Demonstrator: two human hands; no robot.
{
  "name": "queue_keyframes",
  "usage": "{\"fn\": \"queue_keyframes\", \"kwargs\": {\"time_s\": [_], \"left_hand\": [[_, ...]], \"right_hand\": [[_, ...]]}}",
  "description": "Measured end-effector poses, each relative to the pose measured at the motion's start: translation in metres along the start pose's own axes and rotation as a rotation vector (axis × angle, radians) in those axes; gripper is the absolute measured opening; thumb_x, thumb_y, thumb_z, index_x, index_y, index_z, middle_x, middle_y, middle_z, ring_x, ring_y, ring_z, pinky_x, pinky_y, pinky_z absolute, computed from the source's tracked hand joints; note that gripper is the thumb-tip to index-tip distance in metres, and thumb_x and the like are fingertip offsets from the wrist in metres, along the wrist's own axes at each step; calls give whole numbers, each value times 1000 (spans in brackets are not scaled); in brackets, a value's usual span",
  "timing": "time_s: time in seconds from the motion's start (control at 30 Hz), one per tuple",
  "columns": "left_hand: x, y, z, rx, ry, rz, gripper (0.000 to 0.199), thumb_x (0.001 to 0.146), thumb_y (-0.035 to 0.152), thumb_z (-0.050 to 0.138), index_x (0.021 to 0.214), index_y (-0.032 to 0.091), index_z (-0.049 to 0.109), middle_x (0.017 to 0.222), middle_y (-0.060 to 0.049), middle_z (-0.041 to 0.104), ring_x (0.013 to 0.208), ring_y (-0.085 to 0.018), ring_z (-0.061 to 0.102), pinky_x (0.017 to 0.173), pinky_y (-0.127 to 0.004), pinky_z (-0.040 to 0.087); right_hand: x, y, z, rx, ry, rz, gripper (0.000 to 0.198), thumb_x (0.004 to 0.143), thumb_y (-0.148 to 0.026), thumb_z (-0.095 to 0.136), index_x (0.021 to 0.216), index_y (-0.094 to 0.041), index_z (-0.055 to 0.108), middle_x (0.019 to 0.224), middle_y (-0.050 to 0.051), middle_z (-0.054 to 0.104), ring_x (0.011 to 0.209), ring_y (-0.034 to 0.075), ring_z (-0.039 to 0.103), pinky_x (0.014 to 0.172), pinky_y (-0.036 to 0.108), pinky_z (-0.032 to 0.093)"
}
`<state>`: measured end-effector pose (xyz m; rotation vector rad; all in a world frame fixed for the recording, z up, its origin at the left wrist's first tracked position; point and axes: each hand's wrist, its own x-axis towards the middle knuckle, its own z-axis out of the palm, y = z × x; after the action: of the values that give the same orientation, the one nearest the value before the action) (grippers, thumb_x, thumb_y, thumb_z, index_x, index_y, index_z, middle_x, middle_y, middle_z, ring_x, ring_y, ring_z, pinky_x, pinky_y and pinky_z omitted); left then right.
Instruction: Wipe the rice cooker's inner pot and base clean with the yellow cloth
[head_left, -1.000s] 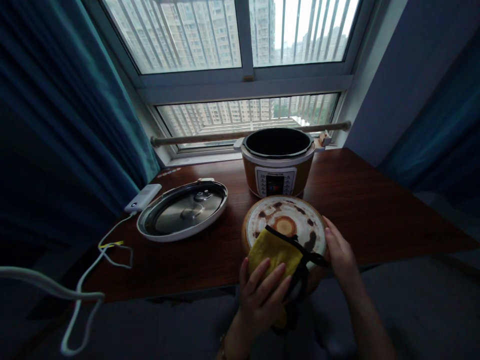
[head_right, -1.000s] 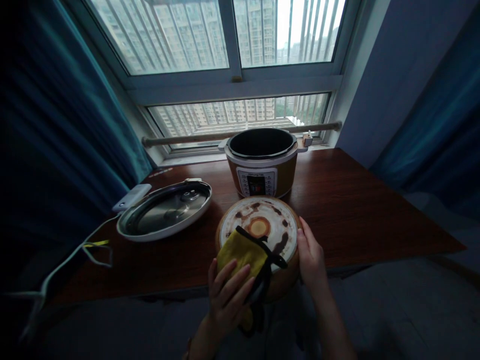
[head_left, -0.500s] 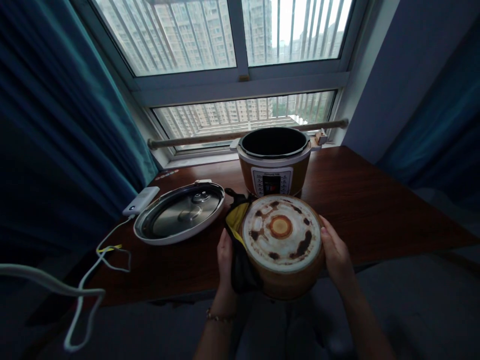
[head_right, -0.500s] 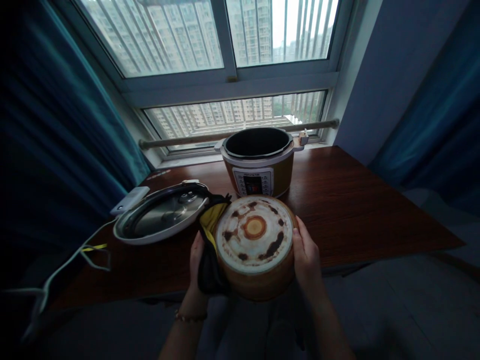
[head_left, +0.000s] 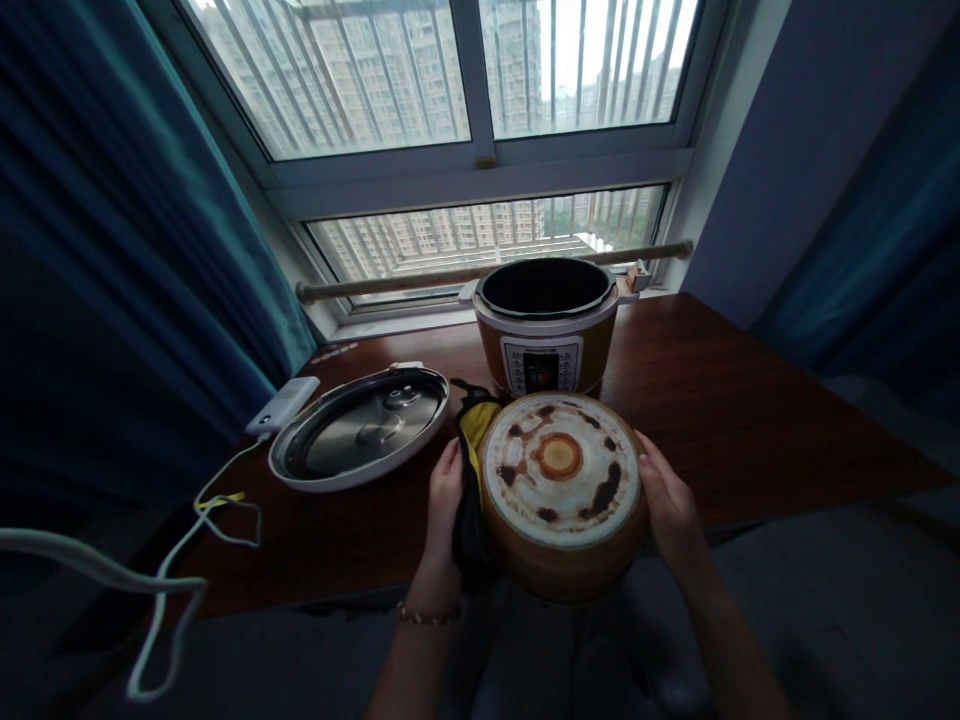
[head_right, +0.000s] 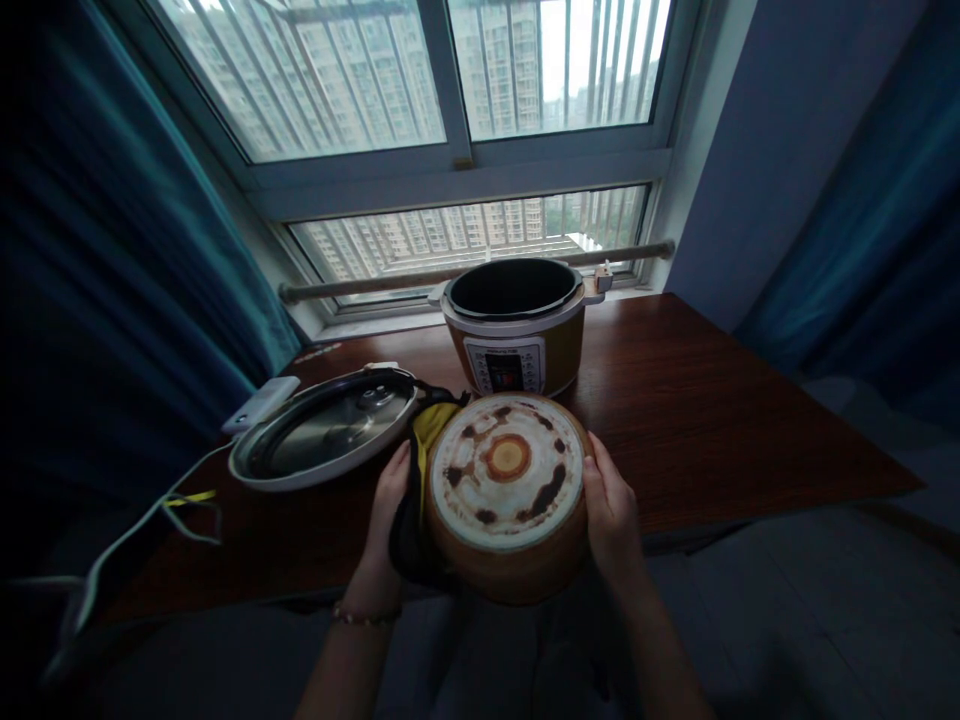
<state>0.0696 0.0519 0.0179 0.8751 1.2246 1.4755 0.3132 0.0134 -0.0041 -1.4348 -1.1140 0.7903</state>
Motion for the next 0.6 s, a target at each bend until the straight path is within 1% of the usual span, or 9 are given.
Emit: {"fn": "queue_keyframes", "kwargs": {"time_s": [0.03, 0.07, 0.2, 0.27, 0.33, 0.4, 0.5, 0.57, 0.6], "left_hand": [[2, 9, 3, 111, -68, 95, 31, 79, 36, 58, 100, 16, 66, 106, -8, 68, 104, -24, 59, 94, -35, 43], [2, 18, 7, 241, -184, 205, 29, 81, 35, 55, 101, 17, 66, 110, -8, 67, 109, -25, 57, 98, -37, 40], [-15, 53, 26, 797, -788, 584, 25, 85, 25, 50, 105, 28, 65, 115, -2, 65, 121, -23, 49, 108, -44, 27], [-25, 66, 35, 921, -1042, 667, 29, 87, 22, 48, 110, 33, 62, 116, 1, 65, 122, -20, 48, 108, -41, 28], [-30, 74, 42, 934, -1198, 696, 33, 88, 20, 45, 115, 34, 59, 119, 3, 63, 124, -16, 46, 109, -37, 28], [-24, 75, 47, 915, -1226, 706, 34, 89, 20, 45, 117, 34, 57, 121, 3, 62, 125, -15, 45, 109, -36, 28], [4, 66, 49, 858, -1077, 673, 32, 86, 20, 49, 114, 31, 61, 122, 0, 61, 124, -18, 46, 108, -38, 29], [29, 58, 49, 741, -946, 556, 29, 82, 21, 55, 108, 27, 65, 121, -2, 62, 123, -22, 47, 108, -39, 28], [41, 53, 49, 634, -866, 444, 27, 78, 21, 60, 104, 24, 68, 118, -5, 63, 120, -24, 50, 107, -40, 29]], "right_hand": [[0, 1, 0, 9, -5, -1, 57, 87, -52, 38, 129, -16, 49, 130, 10, 53, 122, 24, 46, 105, 38, 32], [1, 2, -1, 19, -12, -2, 56, 87, -52, 38, 129, -16, 49, 130, 10, 53, 122, 24, 46, 104, 38, 33], [1, 6, -1, 63, -44, 13, 57, 86, -53, 40, 130, -18, 49, 129, 9, 54, 121, 24, 47, 103, 38, 35], [0, 5, -2, 77, -43, 37, 58, 85, -55, 41, 129, -17, 49, 129, 9, 55, 120, 25, 48, 102, 39, 36], [0, 3, -3, 79, -39, 50, 59, 84, -56, 42, 128, -17, 51, 127, 10, 56, 118, 27, 50, 99, 40, 39], [0, 0, -4, 79, -64, 21, 58, 84, -55, 43, 127, -17, 52, 125, 9, 57, 117, 28, 51, 99, 40, 39], [0, -3, -6, 73, -107, -22, 55, 85, -54, 43, 127, -19, 52, 127, 7, 56, 120, 26, 48, 102, 38, 36], [0, -2, -7, 67, -94, -4, 55, 86, -53, 42, 128, -19, 51, 129, 7, 54, 122, 25, 46, 104, 39, 34], [1, -1, -6, 70, -81, 11, 55, 86, -52, 42, 128, -19, 51, 130, 8, 54, 122, 25, 46, 105, 39, 33]]}}
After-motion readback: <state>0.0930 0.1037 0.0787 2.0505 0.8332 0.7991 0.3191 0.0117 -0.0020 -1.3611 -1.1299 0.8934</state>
